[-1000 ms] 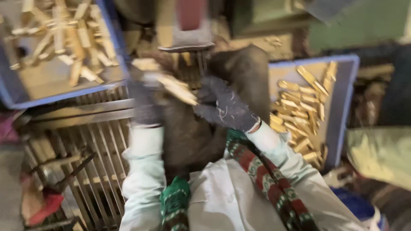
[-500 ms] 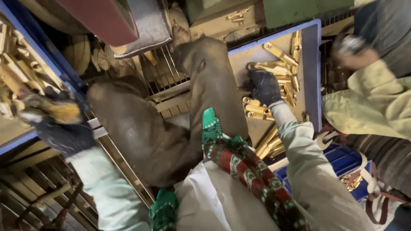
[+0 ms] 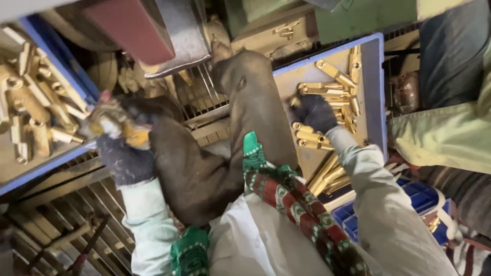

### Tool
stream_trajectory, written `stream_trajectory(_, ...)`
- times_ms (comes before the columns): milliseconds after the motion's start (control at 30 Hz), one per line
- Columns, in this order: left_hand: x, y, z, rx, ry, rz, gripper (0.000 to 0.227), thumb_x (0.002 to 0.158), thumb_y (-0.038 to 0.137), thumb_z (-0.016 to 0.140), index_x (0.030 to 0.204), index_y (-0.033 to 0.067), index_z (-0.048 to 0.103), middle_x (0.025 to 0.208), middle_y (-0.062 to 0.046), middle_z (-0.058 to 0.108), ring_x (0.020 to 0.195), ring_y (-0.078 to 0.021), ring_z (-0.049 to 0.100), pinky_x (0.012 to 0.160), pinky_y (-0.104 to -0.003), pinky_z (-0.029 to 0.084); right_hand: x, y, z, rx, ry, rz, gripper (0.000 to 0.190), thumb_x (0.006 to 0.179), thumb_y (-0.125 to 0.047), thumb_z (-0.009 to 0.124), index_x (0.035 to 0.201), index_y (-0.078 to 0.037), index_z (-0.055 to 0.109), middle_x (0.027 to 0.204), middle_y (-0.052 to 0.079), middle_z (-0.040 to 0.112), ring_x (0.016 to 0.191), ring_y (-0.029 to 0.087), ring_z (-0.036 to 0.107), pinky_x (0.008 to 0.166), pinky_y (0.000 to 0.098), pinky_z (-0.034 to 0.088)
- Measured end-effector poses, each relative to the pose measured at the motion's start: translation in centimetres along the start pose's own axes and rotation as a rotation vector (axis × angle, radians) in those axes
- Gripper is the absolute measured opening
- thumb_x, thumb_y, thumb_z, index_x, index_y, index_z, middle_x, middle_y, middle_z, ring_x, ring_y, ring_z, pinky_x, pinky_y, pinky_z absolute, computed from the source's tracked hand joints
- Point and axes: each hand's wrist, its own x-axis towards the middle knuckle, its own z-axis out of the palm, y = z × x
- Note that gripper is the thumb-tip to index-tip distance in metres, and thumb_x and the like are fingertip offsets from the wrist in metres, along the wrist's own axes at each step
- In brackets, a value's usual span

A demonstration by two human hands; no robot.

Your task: The person sits on the floor and repeatedly picks up brass-colored metal parts from a blue bin, rubs them against a rotating sanding belt, and places them into a second bin. The process is repeated for multiple parts throughout the clip.

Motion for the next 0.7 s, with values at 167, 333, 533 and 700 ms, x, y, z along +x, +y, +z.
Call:
stream_trajectory(167,-0.7,-2.3,2.4,0.058,-0.116,-0.066,0.058,0.104,0.048,0.061,0.143,0.0051,0.054,0.109,-0.013,0.068,0.088,-0.0241,0.066,0.077,-0.038,0.056,1.0,-5.9,-6.8,1.065,-0.018,0.426,0.026,0.099,-0.023,0.066,0.116,-0.003,0.069,0.091,0.008,0.072,0.073,0.022,0.069,0.065,0.0341,0.059)
stream_trajectory(333,-2.9,-5.4,5.4,0.762,-0.405,0.238,0.046,0.109,0.027,0.061,0.148,0.0042,0.053,0.133,-0.014,0.063,0.113,-0.0271,0.062,0.096,-0.039,0.052,2.0,-15.8,-9.5,0.976,-0.086,0.076,0.062,0.088,-0.02,0.073,0.144,-0.006,0.051,0.092,0.006,0.071,0.066,0.013,0.064,0.058,0.0291,0.054)
stream_trajectory(533,-3.2,-5.5,4.7,0.927,-0.646,0.313,0.056,0.091,0.029,0.081,0.136,0.0063,0.057,0.144,-0.009,0.06,0.121,-0.0214,0.062,0.099,-0.034,0.052,5.2,-20.9,-7.2,1.311,-0.733,0.131,0.046,0.118,-0.039,0.053,0.131,0.004,0.063,0.096,0.019,0.071,0.065,0.017,0.06,0.051,0.0281,0.046)
stream_trajectory(700,-4.1,-6.1,3.9,0.556,-0.408,0.283,0.063,0.09,0.031,0.084,0.136,0.0022,0.052,0.137,-0.011,0.062,0.122,-0.0211,0.067,0.107,-0.035,0.056,5.1,-21.9,-6.5,1.56,-0.445,0.046,0.034,0.099,-0.029,0.06,0.125,-0.007,0.063,0.122,0.01,0.07,0.087,0.024,0.077,0.066,0.0326,0.064)
